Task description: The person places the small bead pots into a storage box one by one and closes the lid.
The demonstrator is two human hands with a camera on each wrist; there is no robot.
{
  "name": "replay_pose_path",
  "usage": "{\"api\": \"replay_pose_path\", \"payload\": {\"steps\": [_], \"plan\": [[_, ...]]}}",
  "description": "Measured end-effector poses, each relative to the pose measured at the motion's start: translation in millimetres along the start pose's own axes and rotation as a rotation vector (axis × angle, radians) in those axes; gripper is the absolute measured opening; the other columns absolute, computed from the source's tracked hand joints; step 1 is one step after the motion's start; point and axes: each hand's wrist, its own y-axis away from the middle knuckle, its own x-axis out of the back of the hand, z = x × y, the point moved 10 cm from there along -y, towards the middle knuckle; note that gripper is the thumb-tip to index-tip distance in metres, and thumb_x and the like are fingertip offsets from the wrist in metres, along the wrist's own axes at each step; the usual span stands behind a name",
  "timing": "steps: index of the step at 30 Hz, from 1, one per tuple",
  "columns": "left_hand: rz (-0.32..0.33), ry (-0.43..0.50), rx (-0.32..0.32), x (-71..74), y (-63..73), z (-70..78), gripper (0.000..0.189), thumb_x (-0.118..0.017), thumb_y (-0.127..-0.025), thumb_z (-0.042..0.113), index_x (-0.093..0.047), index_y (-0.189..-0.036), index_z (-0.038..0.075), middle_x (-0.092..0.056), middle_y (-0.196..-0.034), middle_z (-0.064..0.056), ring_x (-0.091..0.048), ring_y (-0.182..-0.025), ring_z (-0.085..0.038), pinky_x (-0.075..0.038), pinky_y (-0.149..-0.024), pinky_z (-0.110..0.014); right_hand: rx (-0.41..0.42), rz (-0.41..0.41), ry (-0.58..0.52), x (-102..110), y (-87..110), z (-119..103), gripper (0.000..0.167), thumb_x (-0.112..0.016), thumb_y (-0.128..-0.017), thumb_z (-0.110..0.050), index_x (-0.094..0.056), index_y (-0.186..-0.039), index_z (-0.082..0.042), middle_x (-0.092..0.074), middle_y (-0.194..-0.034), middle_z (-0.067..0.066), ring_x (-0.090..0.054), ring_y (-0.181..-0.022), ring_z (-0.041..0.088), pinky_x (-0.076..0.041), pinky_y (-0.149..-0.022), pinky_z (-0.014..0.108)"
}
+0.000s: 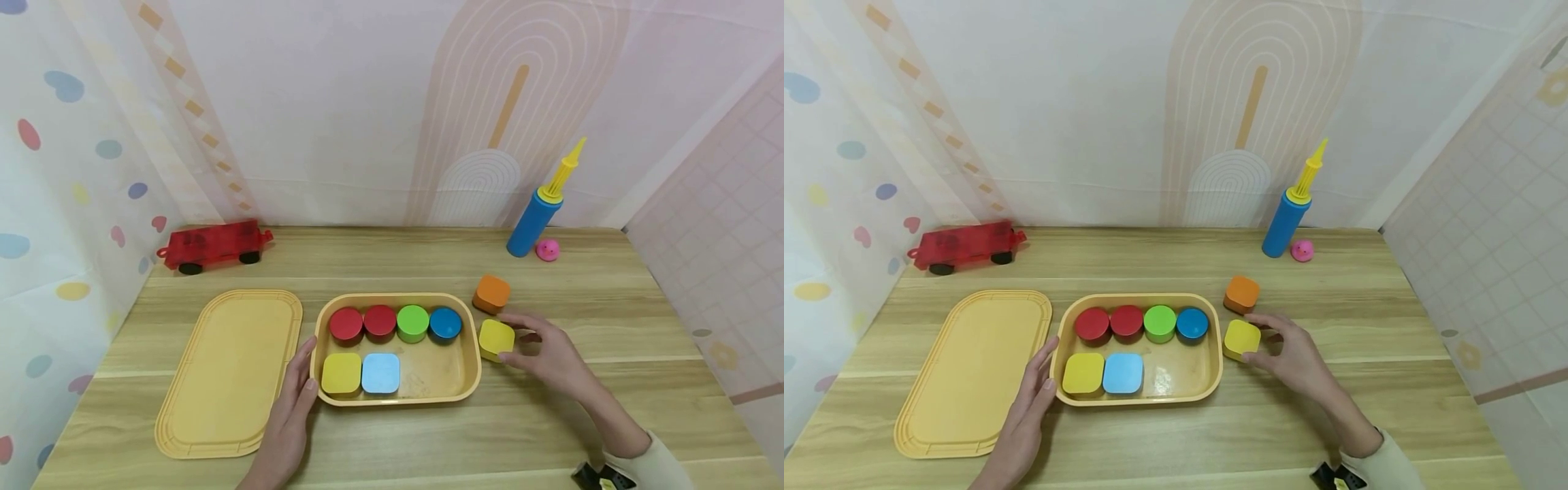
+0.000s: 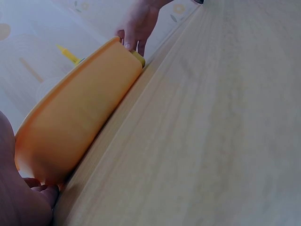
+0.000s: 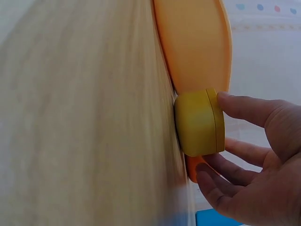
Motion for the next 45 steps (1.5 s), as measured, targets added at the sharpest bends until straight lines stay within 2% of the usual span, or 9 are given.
{"api": "replay_pose_path", "payload": {"steps": [6, 8, 14, 18, 27, 34, 37, 41, 45], "plan": [[-0.005, -0.006, 0.021, -0.4, -0.4, 0.0, 0.054, -0.039, -0.123, 0.02, -0.029, -0.176, 0.02, -0.027, -0.182, -0.01, -0.024, -0.166, -0.025, -0.028, -0.117, -0.004, -0.005, -0.013, -0.007, -3, -0.3, 2, 0.059, -0.095, -0.089, -0.008, -0.071, -0.143, 0.0, -0.071, -0.141, 0.019, -0.069, -0.119, 0.033, -0.063, -0.102, 0.052], [-0.005, -0.004, 0.022, -0.5, -0.5, 0.2, 0.054, -0.039, -0.123, 0.02, -0.029, -0.176, 0.02, -0.027, -0.182, -0.01, -0.024, -0.166, -0.027, -0.028, -0.117, -0.004, -0.011, -0.018, -0.003, -3, -0.3, 3, 0.06, -0.095, -0.089, -0.009, -0.071, -0.142, 0.0, -0.072, -0.14, 0.019, -0.069, -0.116, 0.031, -0.064, -0.1, 0.049], [0.0, 0.009, 0.006, 0.3, 0.7, 1.7, 0.054, -0.039, -0.122, 0.019, -0.03, -0.176, 0.02, -0.028, -0.182, -0.01, -0.025, -0.164, -0.011, -0.028, -0.117, -0.004, -0.023, -0.012, 0.018, -4, 0.2, 4, 0.058, -0.096, -0.088, -0.009, -0.073, -0.14, -0.002, -0.074, -0.135, 0.016, -0.068, -0.108, 0.026, -0.064, -0.097, 0.041], [0.002, 0.008, 0.006, 0.6, 1.1, 2.2, 0.054, -0.039, -0.122, 0.019, -0.029, -0.176, 0.02, -0.028, -0.182, -0.01, -0.025, -0.163, -0.006, -0.028, -0.117, -0.003, -0.018, -0.012, 0.012, -4, 0.4, 3, 0.057, -0.096, -0.088, -0.008, -0.073, -0.14, -0.002, -0.074, -0.135, 0.015, -0.068, -0.108, 0.025, -0.065, -0.097, 0.042], [-0.005, 0.0, 0.017, -0.2, 0.8, 1.9, 0.054, -0.038, -0.123, 0.02, -0.029, -0.176, 0.021, -0.026, -0.182, -0.01, -0.024, -0.165, -0.017, -0.027, -0.117, -0.003, 0.0, -0.007, 0.0, -1, 1.3, -1, 0.057, -0.096, -0.087, -0.005, -0.074, -0.139, 0.001, -0.074, -0.135, 0.018, -0.072, -0.109, 0.028, -0.065, -0.098, 0.044], [-0.004, 0.0, 0.005, -0.4, 0.7, 2.8, 0.054, -0.038, -0.123, 0.019, -0.029, -0.176, 0.02, -0.026, -0.182, -0.01, -0.023, -0.164, -0.01, -0.027, -0.118, -0.003, 0.003, 0.017, 0.025, 10, 3.3, -5, 0.058, -0.095, -0.086, -0.003, -0.073, -0.14, 0.0, -0.075, -0.135, 0.017, -0.072, -0.116, 0.033, -0.064, -0.101, 0.049], [-0.005, 0.001, 0.007, -0.5, 0.7, 2.8, 0.054, -0.038, -0.123, 0.019, -0.029, -0.176, 0.02, -0.026, -0.182, -0.01, -0.023, -0.164, -0.012, -0.027, -0.117, -0.003, 0.008, 0.027, 0.029, 15, 4.6, -7, 0.059, -0.095, -0.087, -0.002, -0.072, -0.141, 0.0, -0.074, -0.137, 0.017, -0.072, -0.118, 0.034, -0.064, -0.102, 0.05], [-0.004, -0.006, 0.023, -0.3, 0.6, 1.8, 0.054, -0.038, -0.123, 0.021, -0.029, -0.176, 0.021, -0.027, -0.182, -0.009, -0.024, -0.165, -0.019, -0.027, -0.117, -0.003, 0.015, 0.044, 0.039, 22, 6.8, -12, 0.059, -0.094, -0.088, -0.005, -0.072, -0.142, -0.001, -0.075, -0.136, 0.017, -0.072, -0.116, 0.034, -0.064, -0.101, 0.048], [-0.003, -0.008, 0.039, 0.0, 0.5, 0.2, 0.054, -0.038, -0.123, 0.022, -0.029, -0.176, 0.022, -0.028, -0.182, -0.007, -0.025, -0.165, -0.012, -0.027, -0.117, -0.003, 0.041, 0.073, 0.038, 28, 9.0, -19, 0.059, -0.094, -0.088, -0.005, -0.072, -0.142, 0.0, -0.076, -0.134, 0.017, -0.072, -0.114, 0.027, -0.065, -0.099, 0.038]]}}
